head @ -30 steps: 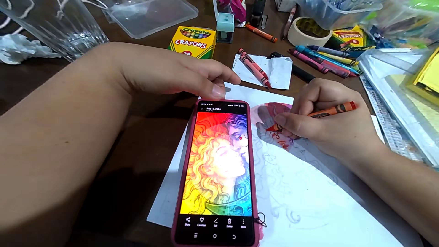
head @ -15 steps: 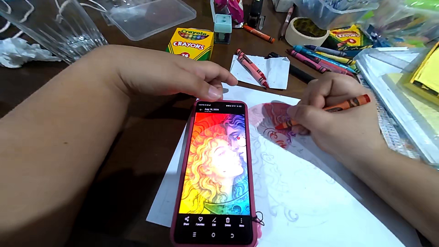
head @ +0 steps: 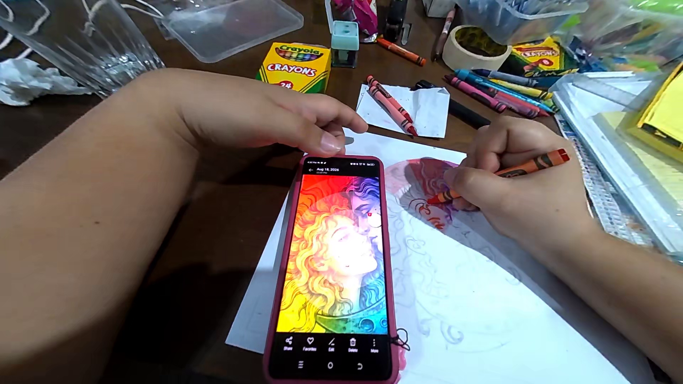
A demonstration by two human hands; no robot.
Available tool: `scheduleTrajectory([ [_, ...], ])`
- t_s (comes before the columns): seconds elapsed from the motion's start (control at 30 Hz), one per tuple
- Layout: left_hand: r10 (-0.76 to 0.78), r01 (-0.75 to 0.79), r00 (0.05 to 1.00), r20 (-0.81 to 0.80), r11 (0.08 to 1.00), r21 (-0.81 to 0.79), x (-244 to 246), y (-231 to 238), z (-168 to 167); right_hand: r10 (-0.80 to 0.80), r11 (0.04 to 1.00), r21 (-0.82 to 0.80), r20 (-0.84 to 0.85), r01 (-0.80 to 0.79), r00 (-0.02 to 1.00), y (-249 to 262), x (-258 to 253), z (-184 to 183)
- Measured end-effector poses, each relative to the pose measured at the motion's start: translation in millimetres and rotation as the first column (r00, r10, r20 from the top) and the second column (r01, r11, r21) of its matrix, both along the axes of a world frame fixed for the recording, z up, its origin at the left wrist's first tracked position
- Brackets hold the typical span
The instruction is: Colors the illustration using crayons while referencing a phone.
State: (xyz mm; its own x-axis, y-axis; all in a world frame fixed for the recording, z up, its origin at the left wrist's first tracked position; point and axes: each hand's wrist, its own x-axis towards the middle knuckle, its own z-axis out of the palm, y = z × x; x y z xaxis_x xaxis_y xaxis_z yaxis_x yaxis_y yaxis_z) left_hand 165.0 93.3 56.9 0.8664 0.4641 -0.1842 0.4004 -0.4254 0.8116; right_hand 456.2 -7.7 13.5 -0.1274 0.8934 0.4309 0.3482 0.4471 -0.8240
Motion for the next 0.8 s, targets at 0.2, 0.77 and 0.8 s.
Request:
scheduleTrajectory([
  [0.2, -0.003, 0.004, 1.0, -0.012, 1.0, 0.018, 0.6, -0.7, 0.8, 0.004, 1.0, 0.018, 0.02, -0.004, 1.0, 1.6, -0.8, -1.0],
  [0.77, -0.013, 0.013, 1.0, -0.015, 1.0, 0.01, 1.0, -0.7, 2.2, 0.111, 0.994, 0.01, 0.073, -0.112, 0.991, 1.8, -1.1, -0.1],
  [0.8, -0.011, 0.011, 1.0, -0.016, 1.0, 0.012, 0.8, -0.8, 2.1, 0.123, 0.992, 0.006, 0.066, -0.124, 0.99, 2.4, -0.9, -0.5],
])
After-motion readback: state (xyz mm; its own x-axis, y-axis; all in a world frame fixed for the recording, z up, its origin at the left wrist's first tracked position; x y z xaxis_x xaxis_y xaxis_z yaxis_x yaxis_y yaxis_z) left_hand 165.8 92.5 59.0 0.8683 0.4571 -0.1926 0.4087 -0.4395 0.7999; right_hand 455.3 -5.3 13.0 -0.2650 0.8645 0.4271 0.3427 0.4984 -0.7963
